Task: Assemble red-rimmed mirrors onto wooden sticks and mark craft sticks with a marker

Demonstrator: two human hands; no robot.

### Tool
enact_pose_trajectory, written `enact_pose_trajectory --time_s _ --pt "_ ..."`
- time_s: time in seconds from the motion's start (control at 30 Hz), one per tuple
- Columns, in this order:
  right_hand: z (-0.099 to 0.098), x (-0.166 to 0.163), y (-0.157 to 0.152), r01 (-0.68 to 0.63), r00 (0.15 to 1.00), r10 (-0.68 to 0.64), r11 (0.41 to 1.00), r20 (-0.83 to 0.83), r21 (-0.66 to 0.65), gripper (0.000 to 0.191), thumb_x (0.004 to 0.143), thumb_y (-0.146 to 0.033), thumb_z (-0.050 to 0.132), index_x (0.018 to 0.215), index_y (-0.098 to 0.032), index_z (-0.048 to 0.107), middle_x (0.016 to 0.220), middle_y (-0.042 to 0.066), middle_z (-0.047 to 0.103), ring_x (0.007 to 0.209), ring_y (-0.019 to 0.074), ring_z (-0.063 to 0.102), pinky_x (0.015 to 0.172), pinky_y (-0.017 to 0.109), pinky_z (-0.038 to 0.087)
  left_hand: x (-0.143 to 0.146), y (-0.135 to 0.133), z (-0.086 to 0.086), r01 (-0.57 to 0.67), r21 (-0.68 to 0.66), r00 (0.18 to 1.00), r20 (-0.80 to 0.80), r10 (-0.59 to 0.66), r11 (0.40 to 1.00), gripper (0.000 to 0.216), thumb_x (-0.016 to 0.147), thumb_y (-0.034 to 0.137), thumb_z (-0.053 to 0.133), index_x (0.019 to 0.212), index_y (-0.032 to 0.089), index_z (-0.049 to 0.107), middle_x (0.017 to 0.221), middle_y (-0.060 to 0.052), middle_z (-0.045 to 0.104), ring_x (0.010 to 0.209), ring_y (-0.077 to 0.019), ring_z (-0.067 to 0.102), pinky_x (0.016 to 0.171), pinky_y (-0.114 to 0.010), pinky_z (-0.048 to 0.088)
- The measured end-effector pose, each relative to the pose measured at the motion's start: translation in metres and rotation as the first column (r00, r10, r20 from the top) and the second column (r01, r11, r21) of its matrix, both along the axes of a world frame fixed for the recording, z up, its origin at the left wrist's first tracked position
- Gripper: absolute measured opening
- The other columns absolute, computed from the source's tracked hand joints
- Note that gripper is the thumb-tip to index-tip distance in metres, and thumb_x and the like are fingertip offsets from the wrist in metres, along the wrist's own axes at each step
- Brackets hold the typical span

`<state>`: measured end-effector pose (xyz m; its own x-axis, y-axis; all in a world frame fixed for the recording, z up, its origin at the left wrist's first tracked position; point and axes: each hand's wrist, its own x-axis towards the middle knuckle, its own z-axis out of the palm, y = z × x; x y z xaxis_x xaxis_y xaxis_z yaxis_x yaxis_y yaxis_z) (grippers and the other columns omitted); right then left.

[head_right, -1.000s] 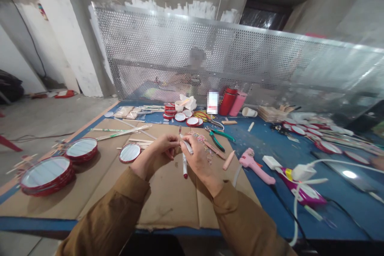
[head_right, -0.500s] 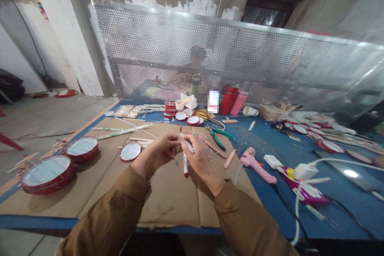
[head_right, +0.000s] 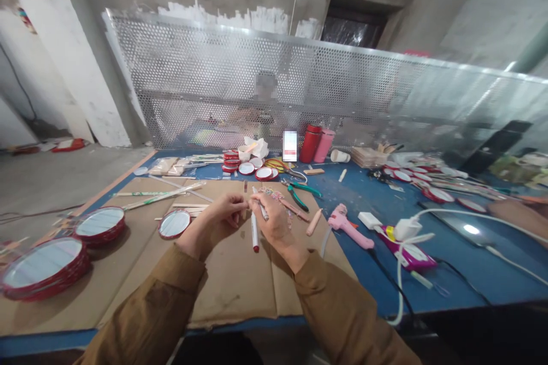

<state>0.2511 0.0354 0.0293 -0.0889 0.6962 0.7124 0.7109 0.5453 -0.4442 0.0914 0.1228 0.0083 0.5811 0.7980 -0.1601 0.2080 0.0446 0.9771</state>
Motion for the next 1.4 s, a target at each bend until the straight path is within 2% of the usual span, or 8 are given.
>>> enact_pose_trajectory --time_s 0.27,0.57,0.7,0.8,0.93,1.03,1.13,1.4 --pt "0.005 0.006 0.002 0.033 0.999 -0.038 0.990 -0.035 -0.134 0.026 0.101 -0.032 0.043 0.100 -0.023 0.068 0.083 0.006 0.072 0.080 0.0222 0.067 0.082 0.037 0.052 0.003 -0.003 0.008 -0.024 -0.011 1.000 -0.016 0.024 1.000 0.022 0.087 0.030 0.065 0.072 0.018 0.053 0.049 0.004 0.053 0.038 -0.0083 0.050 0.043 -0.018 0.043" --pt "0.010 0.008 0.005 0.045 0.997 -0.057 0.978 -0.056 -0.202 0.023 0.099 -0.032 0.046 0.086 -0.023 0.063 0.064 -0.001 0.059 0.064 0.0184 0.057 0.067 0.029 0.045 0.002 0.003 0.007 -0.011 -0.071 0.997 -0.076 0.006 0.997 0.025 0.086 0.038 0.067 0.077 0.016 0.057 0.046 0.001 0.055 0.040 -0.0112 0.054 0.046 -0.021 0.047" --pt "-0.001 0.010 0.014 0.041 0.996 -0.056 0.980 -0.070 -0.195 0.017 0.097 -0.031 0.049 0.089 -0.022 0.062 0.067 -0.001 0.061 0.065 0.0175 0.056 0.066 0.028 0.043 0.002 0.004 0.006 -0.027 -0.119 0.997 -0.068 0.019 0.993 0.025 0.086 0.038 0.067 0.082 0.016 0.057 0.052 -0.001 0.059 0.048 -0.0140 0.061 0.050 -0.022 0.050" --pt "-0.006 0.011 0.018 0.029 0.997 -0.042 0.983 -0.068 -0.181 0.015 0.096 -0.030 0.050 0.089 -0.023 0.061 0.075 0.001 0.065 0.070 0.0182 0.058 0.069 0.028 0.044 0.002 0.003 0.007 -0.037 -0.110 0.999 0.000 0.037 0.993 0.021 0.086 0.034 0.066 0.084 0.015 0.056 0.062 -0.002 0.064 0.052 -0.0135 0.064 0.052 -0.023 0.052" --pt "-0.006 0.010 0.018 -0.006 0.999 -0.001 0.990 -0.052 -0.141 0.014 0.095 -0.029 0.049 0.088 -0.023 0.060 0.089 0.005 0.070 0.086 0.0208 0.063 0.080 0.031 0.046 0.002 0.003 0.007 -0.038 -0.098 0.994 0.096 0.047 0.994 0.020 0.080 0.025 0.069 0.088 0.017 0.053 0.075 -0.003 0.068 0.055 -0.0123 0.065 0.053 -0.024 0.054" --pt "-0.005 0.009 0.017 -0.008 0.999 0.001 0.990 -0.043 -0.144 0.014 0.094 -0.028 0.049 0.087 -0.023 0.060 0.087 0.005 0.070 0.083 0.0205 0.063 0.076 0.030 0.046 0.000 0.004 0.008 0.012 -0.094 0.995 0.103 -0.003 0.996 0.021 0.078 0.024 0.070 0.085 0.016 0.052 0.074 -0.002 0.067 0.056 -0.0121 0.065 0.054 -0.024 0.054" --pt "-0.005 0.008 0.017 -0.011 1.000 0.007 0.986 -0.025 -0.164 0.014 0.094 -0.027 0.050 0.085 -0.023 0.060 0.081 0.003 0.069 0.076 0.0192 0.062 0.071 0.029 0.045 0.000 0.007 0.006 0.043 -0.072 0.996 0.082 -0.037 0.996 0.021 0.078 0.027 0.070 0.083 0.015 0.054 0.073 -0.002 0.066 0.056 -0.0113 0.064 0.054 -0.024 0.055" --pt "0.004 0.008 0.011 -0.016 0.999 0.024 0.986 0.047 -0.166 0.013 0.095 -0.024 0.050 0.085 -0.023 0.059 0.085 0.004 0.069 0.082 0.0202 0.062 0.078 0.031 0.045 0.003 0.015 -0.005 0.031 -0.046 0.999 0.036 -0.029 0.998 0.034 0.080 0.046 0.070 0.082 0.015 0.057 0.066 -0.003 0.065 0.058 -0.0160 0.066 0.052 -0.027 0.055"
